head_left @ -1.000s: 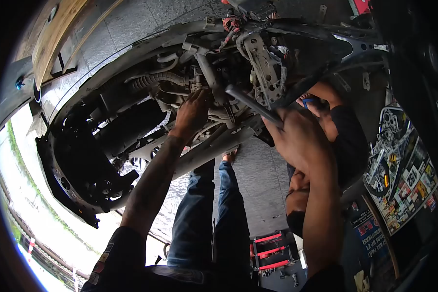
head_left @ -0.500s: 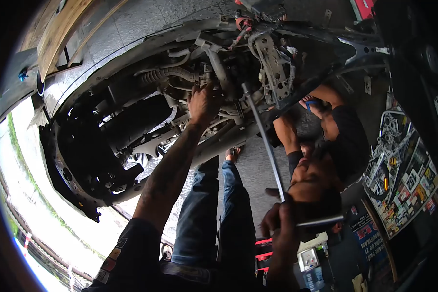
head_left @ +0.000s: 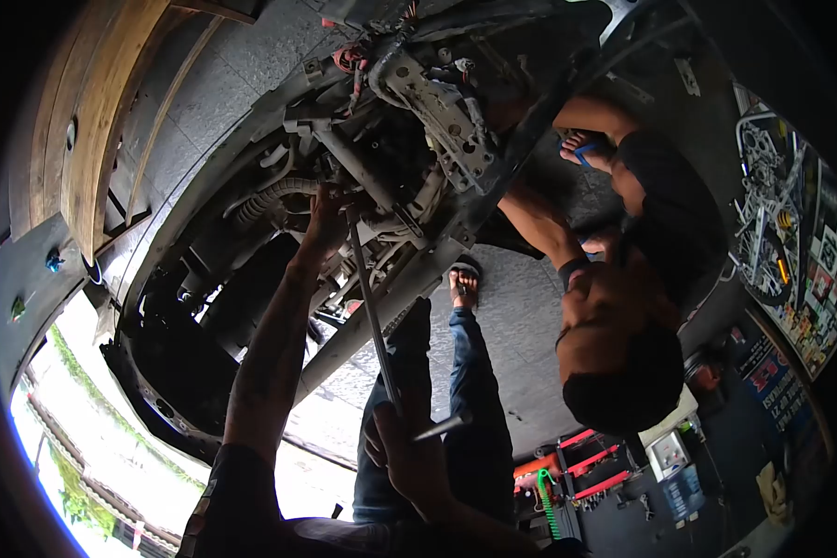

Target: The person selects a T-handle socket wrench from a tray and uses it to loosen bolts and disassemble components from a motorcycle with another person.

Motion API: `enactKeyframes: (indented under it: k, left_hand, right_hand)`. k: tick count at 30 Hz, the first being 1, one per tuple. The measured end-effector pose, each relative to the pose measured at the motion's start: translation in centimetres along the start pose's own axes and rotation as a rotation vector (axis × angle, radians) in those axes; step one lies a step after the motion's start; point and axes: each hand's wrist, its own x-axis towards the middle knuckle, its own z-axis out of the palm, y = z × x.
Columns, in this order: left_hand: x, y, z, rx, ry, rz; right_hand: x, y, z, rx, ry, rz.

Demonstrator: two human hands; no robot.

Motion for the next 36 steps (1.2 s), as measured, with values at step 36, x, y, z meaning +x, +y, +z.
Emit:
enactKeyframes:
  k: [36]
  left_hand:
    - [4.5,0.9,-5.3,0.024,-0.531,0.172]
  right_hand:
    - [15.7,-0.4,11.5,0.106,0.183,-0.122]
